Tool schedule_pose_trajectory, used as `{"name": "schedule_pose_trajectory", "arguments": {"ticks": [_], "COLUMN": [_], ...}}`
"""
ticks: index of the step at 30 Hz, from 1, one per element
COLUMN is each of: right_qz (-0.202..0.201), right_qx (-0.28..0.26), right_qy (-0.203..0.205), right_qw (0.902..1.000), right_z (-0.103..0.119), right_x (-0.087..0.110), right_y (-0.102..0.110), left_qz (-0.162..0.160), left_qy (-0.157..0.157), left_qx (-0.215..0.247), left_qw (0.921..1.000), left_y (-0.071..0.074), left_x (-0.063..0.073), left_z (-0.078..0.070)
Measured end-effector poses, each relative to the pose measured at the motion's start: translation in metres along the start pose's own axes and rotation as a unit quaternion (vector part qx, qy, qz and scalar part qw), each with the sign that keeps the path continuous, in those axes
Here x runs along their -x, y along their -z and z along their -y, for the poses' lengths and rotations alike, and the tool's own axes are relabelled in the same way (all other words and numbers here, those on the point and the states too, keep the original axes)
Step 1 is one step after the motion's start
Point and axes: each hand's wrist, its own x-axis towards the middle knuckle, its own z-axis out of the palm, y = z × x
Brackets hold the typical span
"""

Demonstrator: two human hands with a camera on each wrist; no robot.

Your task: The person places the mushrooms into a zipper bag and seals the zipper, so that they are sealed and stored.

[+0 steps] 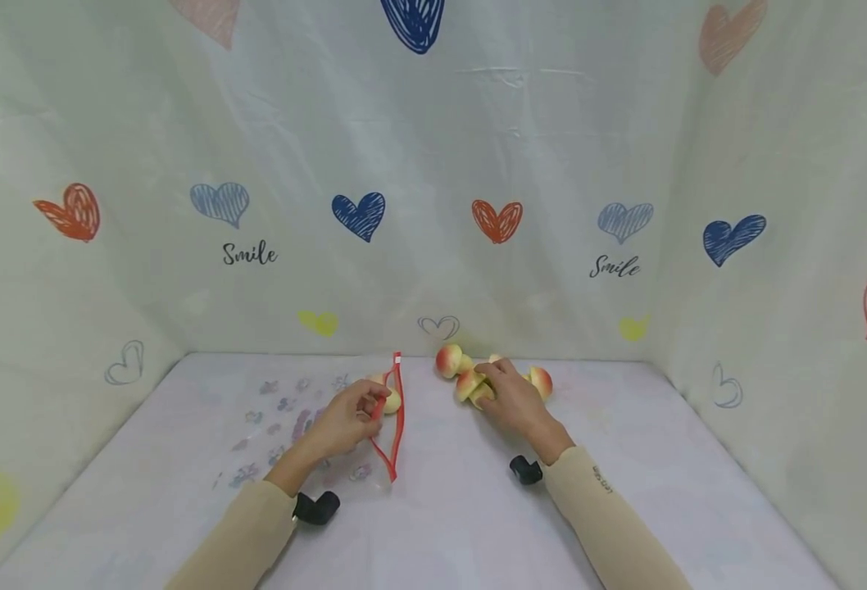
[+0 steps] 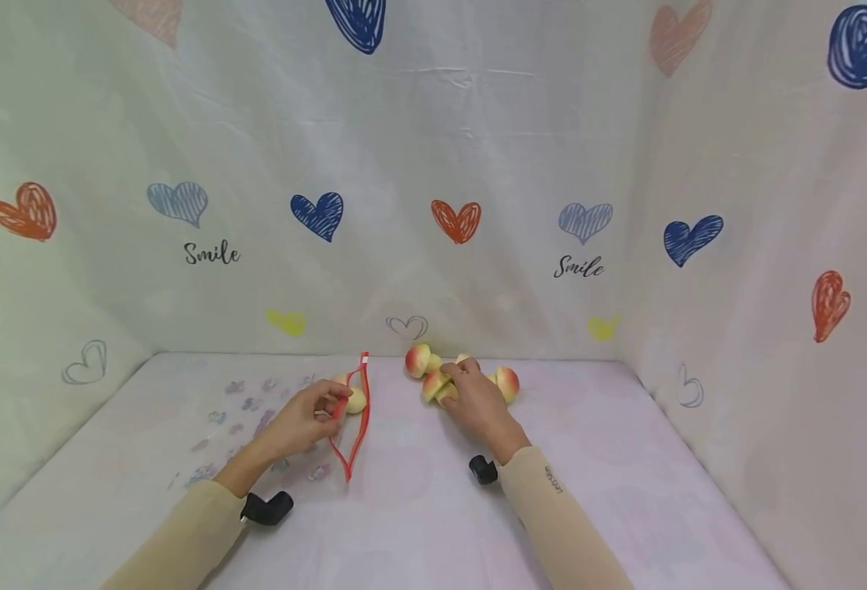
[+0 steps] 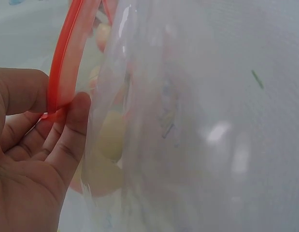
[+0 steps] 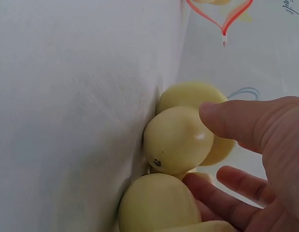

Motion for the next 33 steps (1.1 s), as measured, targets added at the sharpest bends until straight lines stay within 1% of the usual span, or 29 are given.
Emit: {"name": "schedule_pose_trajectory", "arguments": {"ticks": [4, 8, 12, 20, 27, 33], "right_qz": [0.002, 0.018, 0.031, 0.031, 0.027, 0.023], "right_qx": [0.007, 0.020, 0.040, 0.050, 0.050, 0.055], "right_qy": [-0.003, -0.011, -0.010, 0.003, 0.008, 0.008], "right_qw": [1.0000, 0.9996, 0.9987, 0.9983, 0.9984, 0.9982], "right_z": [0.0025, 0.0049, 0.0057, 0.0073, 0.0083, 0.0091], "right_x": [-0.0016, -0.0030, -0.0035, -0.0047, -0.0054, -0.0056], "right_y": [-0.0018, -0.0027, -0.0040, -0.0035, -0.0044, -0.0073], "left_qz": [-0.003, -0.005, -0.006, -0.012, -0.007, -0.007], "left_qy": [0.007, 0.015, 0.023, 0.015, 0.011, 0.018], "left_qx": [-0.005, -0.005, -0.002, -0.017, -0.010, -0.018], "left_qw": [1.0000, 0.9999, 0.9997, 0.9997, 0.9999, 0.9997], "left_y": [-0.0002, -0.0011, -0.0016, -0.0013, -0.0007, -0.0015], "left_x": [-0.0003, -0.0001, 0.0003, -0.0009, -0.0008, -0.0009], "left_z": [0.0005, -0.0004, -0.0017, -0.0027, -0.0023, -0.0017]}}
